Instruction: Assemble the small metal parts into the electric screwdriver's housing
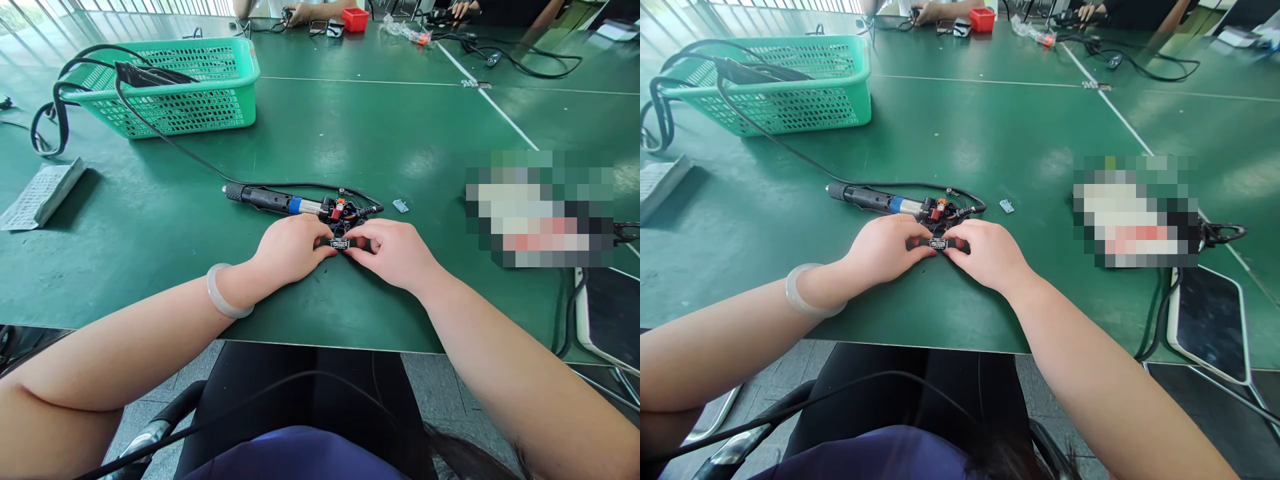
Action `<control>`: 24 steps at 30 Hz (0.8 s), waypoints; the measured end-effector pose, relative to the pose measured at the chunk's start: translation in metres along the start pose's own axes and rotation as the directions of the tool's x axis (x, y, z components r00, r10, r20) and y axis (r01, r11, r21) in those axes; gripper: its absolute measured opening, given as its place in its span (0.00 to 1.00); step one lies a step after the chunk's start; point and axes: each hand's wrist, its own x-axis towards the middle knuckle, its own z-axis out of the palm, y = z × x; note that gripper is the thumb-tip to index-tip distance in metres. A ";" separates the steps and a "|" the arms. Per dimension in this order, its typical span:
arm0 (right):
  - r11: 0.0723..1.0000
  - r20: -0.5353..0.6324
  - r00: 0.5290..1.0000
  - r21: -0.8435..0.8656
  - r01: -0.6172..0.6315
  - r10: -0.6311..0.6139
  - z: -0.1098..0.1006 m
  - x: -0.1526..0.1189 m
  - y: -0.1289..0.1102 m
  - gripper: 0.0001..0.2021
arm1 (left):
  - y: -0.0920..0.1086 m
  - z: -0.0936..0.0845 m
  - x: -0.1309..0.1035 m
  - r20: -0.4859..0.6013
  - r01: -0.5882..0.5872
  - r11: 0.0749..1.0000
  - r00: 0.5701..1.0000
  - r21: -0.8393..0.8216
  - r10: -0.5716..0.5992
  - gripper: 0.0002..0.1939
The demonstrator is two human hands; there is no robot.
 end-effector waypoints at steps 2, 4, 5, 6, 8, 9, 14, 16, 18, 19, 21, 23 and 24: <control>1.000 -0.007 1.000 0.005 -0.010 0.010 0.000 0.000 -0.001 0.07 | 0.001 0.000 -0.001 0.011 -0.005 1.000 1.000 -0.020 0.005 0.14; 1.000 -0.012 1.000 0.005 -0.021 0.021 0.001 0.000 -0.003 0.07 | 0.002 0.000 -0.001 0.026 -0.010 0.999 1.000 -0.044 0.011 0.16; 1.000 -0.016 1.000 0.004 -0.024 0.025 0.001 0.000 -0.004 0.07 | 0.003 0.000 -0.001 0.031 -0.011 0.998 0.999 -0.055 0.012 0.17; 1.000 -0.022 0.999 0.002 -0.024 0.024 0.002 0.000 -0.005 0.07 | 0.005 -0.001 -0.001 0.034 -0.008 0.998 0.999 -0.067 0.010 0.17; 1.000 -0.044 0.999 0.005 -0.018 0.018 0.003 -0.001 -0.008 0.07 | 0.007 -0.001 0.000 0.031 0.011 0.994 1.000 -0.105 -0.007 0.17; 1.000 -0.057 0.998 0.010 -0.015 0.016 0.004 -0.001 -0.009 0.06 | 0.009 -0.002 0.000 0.029 0.029 0.991 0.999 -0.132 -0.025 0.16; 1.000 -0.125 0.992 0.012 -0.029 0.030 0.011 0.000 -0.017 0.03 | 0.012 -0.002 0.004 0.071 0.212 0.917 0.977 -0.339 -0.200 0.10; 0.999 -0.135 0.990 -0.002 -0.044 0.043 0.014 0.001 -0.020 0.03 | 0.012 -0.002 0.005 0.144 0.287 0.844 0.958 -0.454 -0.248 0.09; 0.998 -0.130 0.990 -0.020 -0.055 0.052 0.018 0.002 -0.022 0.04 | 0.011 -0.002 0.006 0.222 0.344 0.757 0.939 -0.555 -0.263 0.07; 0.998 -0.126 0.991 -0.026 -0.058 0.055 0.019 0.002 -0.022 0.04 | 0.011 -0.002 0.006 0.252 0.370 0.720 0.929 -0.587 -0.272 0.06; 0.998 -0.115 0.992 -0.029 -0.063 0.059 0.021 0.003 -0.024 0.05 | 0.010 -0.003 0.007 0.282 0.407 0.685 0.913 -0.604 -0.294 0.05; 0.998 -0.113 0.992 -0.020 -0.066 0.064 0.020 0.003 -0.024 0.05 | 0.007 -0.005 0.007 0.267 0.395 0.712 0.919 -0.580 -0.292 0.04; 0.998 -0.126 0.990 -0.021 -0.065 0.061 0.020 0.003 -0.024 0.05 | 0.006 -0.005 0.006 0.243 0.369 0.740 0.929 -0.562 -0.279 0.04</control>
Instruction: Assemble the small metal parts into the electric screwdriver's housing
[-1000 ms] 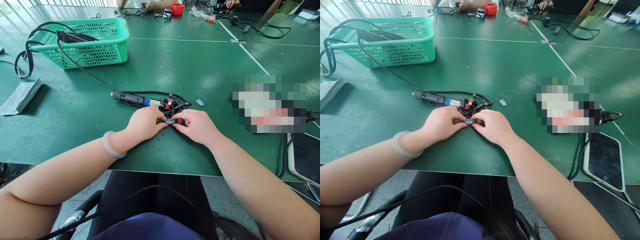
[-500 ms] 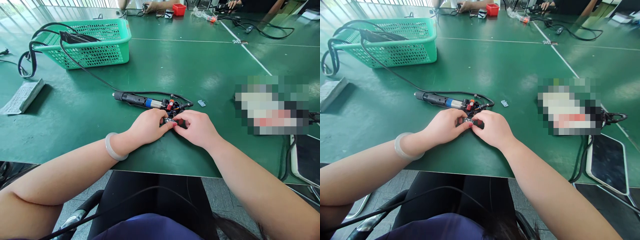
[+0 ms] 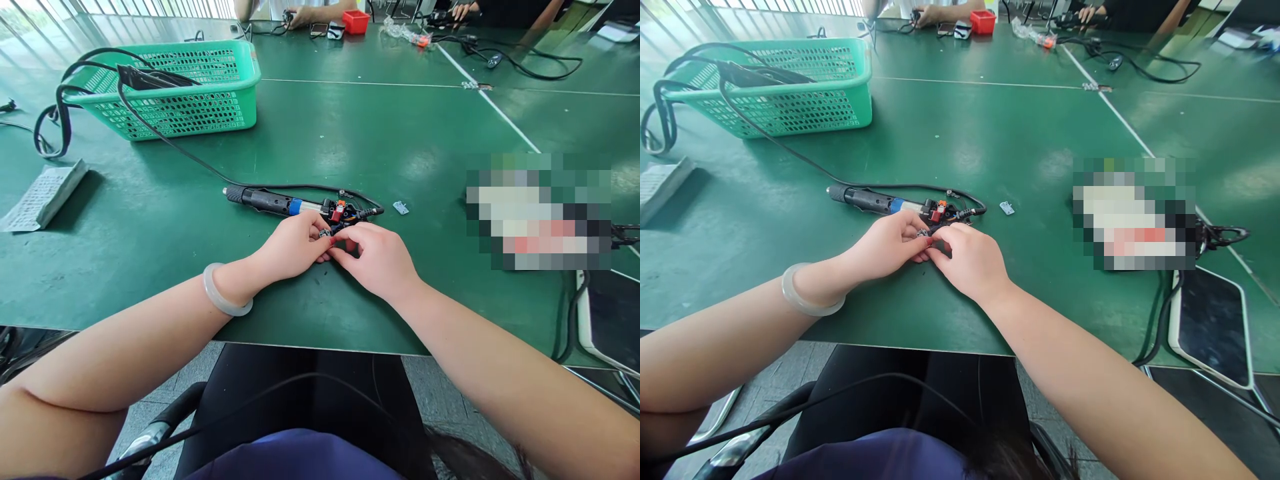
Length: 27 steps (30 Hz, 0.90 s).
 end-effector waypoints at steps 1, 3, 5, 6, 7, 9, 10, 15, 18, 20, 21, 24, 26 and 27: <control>1.000 -0.028 1.000 -0.012 0.006 -0.006 -0.001 0.000 0.000 0.06 | -0.001 -0.002 0.000 -0.010 -0.034 0.999 0.999 0.039 0.034 0.04; 0.997 -0.118 0.993 -0.078 0.020 -0.029 -0.005 0.001 0.003 0.08 | -0.001 -0.006 -0.001 -0.024 -0.091 0.987 0.995 0.133 0.094 0.04; 0.986 -0.202 0.979 -0.168 0.002 -0.036 -0.008 0.003 0.009 0.12 | -0.001 -0.009 -0.003 -0.033 -0.124 0.958 0.990 0.260 0.137 0.04; 0.980 -0.216 0.976 -0.199 -0.021 -0.023 -0.009 0.003 0.013 0.17 | 0.000 -0.011 -0.004 -0.037 -0.138 0.930 0.986 0.340 0.160 0.04; 0.976 -0.210 0.978 -0.211 -0.047 0.002 -0.010 0.004 0.017 0.22 | 0.002 -0.012 -0.006 -0.034 -0.153 0.890 0.982 0.429 0.185 0.05; 0.980 -0.139 0.990 -0.188 -0.065 0.039 -0.009 0.003 0.022 0.30 | 0.005 -0.014 -0.012 -0.004 -0.181 0.782 0.974 0.596 0.228 0.07; 0.983 -0.104 0.993 -0.170 -0.065 0.047 -0.009 0.002 0.023 0.30 | 0.007 -0.015 -0.015 0.024 -0.195 0.725 0.971 0.660 0.239 0.08; 0.985 -0.049 0.999 -0.171 0.006 -0.015 -0.009 -0.010 0.003 0.14 | 0.010 -0.024 -0.038 0.086 -0.193 0.529 0.972 0.827 0.220 0.07; 0.979 0.044 0.998 -0.195 0.057 -0.049 -0.010 -0.018 -0.019 0.08 | 0.001 -0.033 -0.055 0.069 -0.160 0.431 0.973 0.888 0.218 0.08; 0.973 0.094 0.994 -0.216 0.081 -0.062 -0.007 -0.022 -0.034 0.07 | -0.008 -0.040 -0.067 0.083 -0.160 0.383 0.974 0.910 0.212 0.09; 0.971 0.113 0.991 -0.219 0.099 -0.076 -0.005 -0.022 -0.042 0.07 | -0.014 -0.045 -0.073 0.082 -0.155 0.374 0.976 0.914 0.202 0.09; 0.962 0.156 0.980 -0.226 0.153 -0.120 0.009 -0.021 -0.067 0.05 | -0.031 -0.060 -0.092 0.053 -0.117 0.408 0.985 0.905 0.165 0.10; 0.955 0.164 0.970 -0.211 0.209 -0.177 0.022 -0.016 -0.084 0.06 | -0.041 -0.071 -0.106 -0.019 -0.058 0.472 0.987 0.879 0.157 0.10; 0.953 0.156 0.966 -0.192 0.233 -0.205 0.029 -0.013 -0.092 0.07 | -0.046 -0.077 -0.113 -0.059 -0.028 0.511 0.986 0.859 0.153 0.10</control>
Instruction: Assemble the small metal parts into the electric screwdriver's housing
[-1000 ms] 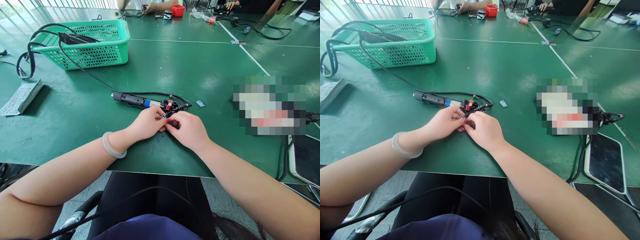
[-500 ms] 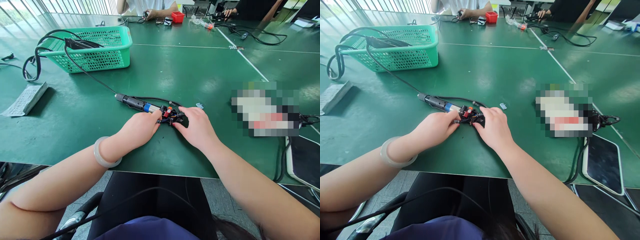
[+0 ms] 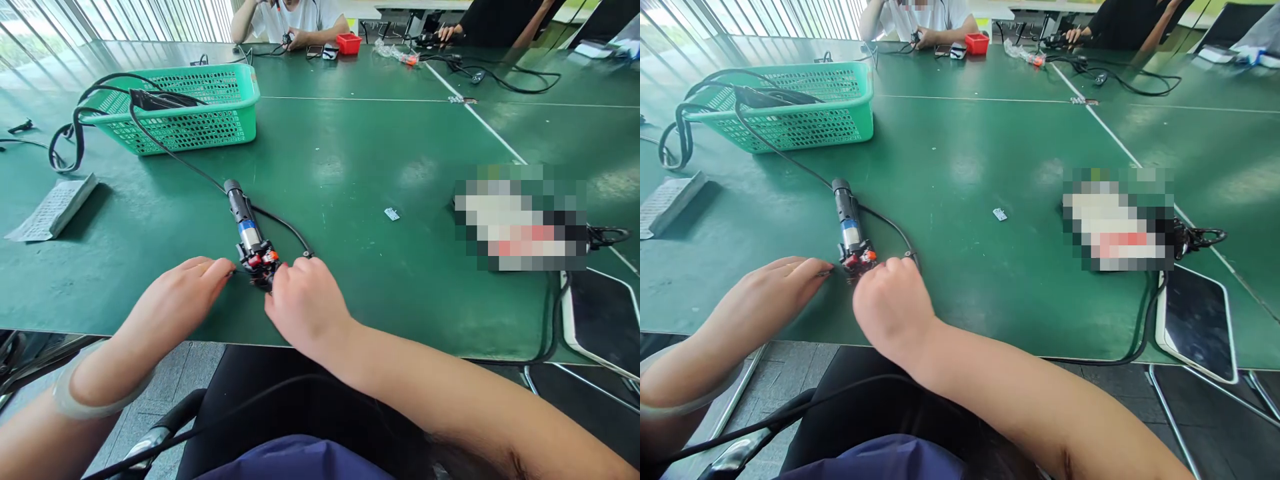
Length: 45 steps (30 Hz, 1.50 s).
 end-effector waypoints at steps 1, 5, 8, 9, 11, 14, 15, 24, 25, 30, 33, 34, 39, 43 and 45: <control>0.999 -0.008 1.000 0.028 0.029 -0.029 0.004 0.005 -0.008 0.08 | -0.007 0.000 -0.007 -0.013 0.029 0.999 0.999 -0.033 -0.030 0.10; 0.985 -0.023 0.994 0.127 0.113 -0.111 0.018 0.023 -0.033 0.09 | -0.030 0.004 -0.034 -0.044 0.162 0.985 0.985 -0.062 -0.165 0.13; 0.970 -0.023 0.981 0.146 0.192 -0.191 0.022 0.031 -0.046 0.11 | -0.045 0.008 -0.046 -0.078 0.208 0.978 0.975 -0.013 -0.208 0.16; 0.968 -0.019 0.978 0.143 0.207 -0.207 0.022 0.034 -0.049 0.11 | -0.050 0.010 -0.048 -0.094 0.210 0.978 0.974 0.014 -0.208 0.16; 0.966 -0.014 0.974 0.127 0.226 -0.226 0.023 0.038 -0.055 0.11 | -0.059 0.013 -0.050 -0.113 0.201 0.976 0.975 0.083 -0.191 0.16; 0.966 -0.017 0.971 0.096 0.240 -0.239 0.027 0.042 -0.060 0.11 | -0.070 0.017 -0.050 -0.173 0.170 0.969 0.975 0.181 -0.139 0.16; 0.966 -0.027 0.970 0.088 0.244 -0.242 0.028 0.043 -0.061 0.11 | -0.073 0.017 -0.050 -0.183 0.158 0.966 0.976 0.205 -0.120 0.16; 0.963 -0.122 0.957 0.033 0.269 -0.263 0.040 0.041 -0.058 0.13 | -0.075 0.005 -0.044 -0.117 0.156 0.975 0.983 0.157 -0.138 0.23; 0.962 -0.137 0.954 0.030 0.272 -0.266 0.041 0.041 -0.059 0.13 | -0.074 0.003 -0.044 -0.104 0.155 0.977 0.985 0.145 -0.141 0.23; 0.959 -0.192 0.944 0.031 0.281 -0.270 0.047 0.040 -0.063 0.12 | -0.072 -0.004 -0.042 -0.053 0.134 0.985 0.990 0.107 -0.129 0.25; 0.966 -0.179 0.956 0.068 0.248 -0.233 0.047 0.040 -0.063 0.10 | -0.074 -0.006 -0.042 -0.026 0.131 0.986 0.991 0.099 -0.129 0.27; 0.970 -0.169 0.963 0.087 0.226 -0.210 0.046 0.041 -0.063 0.10 | -0.075 -0.006 -0.042 -0.023 0.138 0.986 0.990 0.097 -0.136 0.27; 0.978 -0.118 0.984 0.145 0.146 -0.130 0.045 0.041 -0.061 0.11 | -0.084 -0.001 -0.042 -0.098 0.137 0.986 0.987 0.097 -0.128 0.27; 0.978 -0.112 0.984 0.144 0.151 -0.135 0.045 0.041 -0.062 0.12 | -0.090 0.003 -0.043 -0.209 0.147 0.983 0.970 0.106 -0.123 0.26; 0.978 -0.106 0.985 0.145 0.151 -0.136 0.045 0.040 -0.061 0.13 | -0.092 0.004 -0.043 -0.251 0.194 0.978 0.953 0.081 -0.169 0.23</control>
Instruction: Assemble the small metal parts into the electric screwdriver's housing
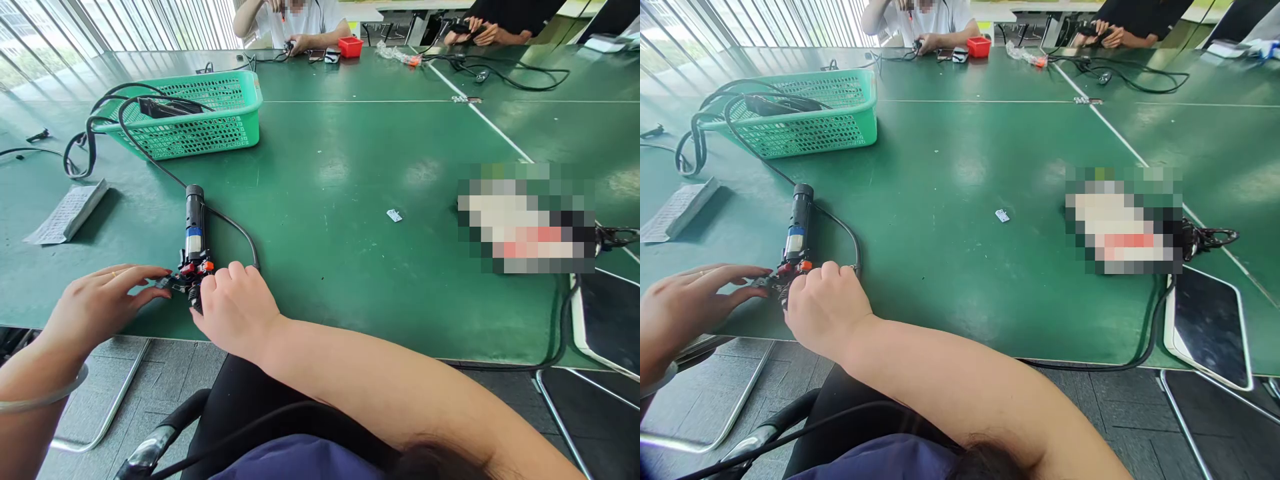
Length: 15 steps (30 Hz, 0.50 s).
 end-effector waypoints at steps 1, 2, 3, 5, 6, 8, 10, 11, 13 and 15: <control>1.000 0.002 1.000 0.002 -0.001 0.001 0.000 0.000 0.000 0.13 | -0.001 0.001 0.000 -0.004 0.027 1.000 1.000 -0.015 -0.027 0.21; 1.000 0.002 1.000 0.004 -0.002 0.002 0.000 0.000 0.000 0.13 | -0.001 0.002 -0.001 -0.003 0.051 0.998 0.999 -0.031 -0.051 0.19; 1.000 0.001 1.000 0.006 -0.004 0.004 0.000 0.000 0.000 0.12 | -0.002 0.002 -0.001 -0.002 0.069 0.997 0.998 -0.047 -0.069 0.18; 1.000 0.001 1.000 0.011 -0.007 0.007 -0.001 0.000 0.000 0.12 | -0.003 0.004 -0.001 -0.003 0.087 0.993 0.996 -0.074 -0.087 0.16; 1.000 0.004 1.000 0.013 -0.008 0.008 -0.001 0.000 0.000 0.12 | -0.004 0.004 -0.001 -0.005 0.087 0.992 0.996 -0.089 -0.087 0.16; 1.000 0.016 1.000 0.017 -0.009 0.008 -0.002 0.000 0.000 0.12 | -0.005 0.006 -0.001 0.001 0.083 0.989 0.996 -0.118 -0.084 0.16; 1.000 0.030 1.000 0.018 -0.010 0.009 -0.003 0.001 0.001 0.12 | -0.006 0.006 -0.001 0.018 0.089 0.985 0.996 -0.147 -0.087 0.17; 1.000 0.036 0.999 0.017 -0.011 0.011 -0.003 0.001 0.001 0.11 | -0.007 0.006 -0.001 0.030 0.097 0.982 0.995 -0.163 -0.094 0.17; 1.000 0.050 0.999 0.017 -0.011 0.010 -0.003 0.000 0.001 0.11 | -0.006 0.006 -0.001 0.056 0.141 0.971 0.990 -0.195 -0.133 0.16; 1.000 0.054 0.998 0.016 -0.009 0.008 -0.003 0.000 0.001 0.11 | -0.005 0.005 -0.001 0.086 0.203 0.953 0.978 -0.224 -0.188 0.14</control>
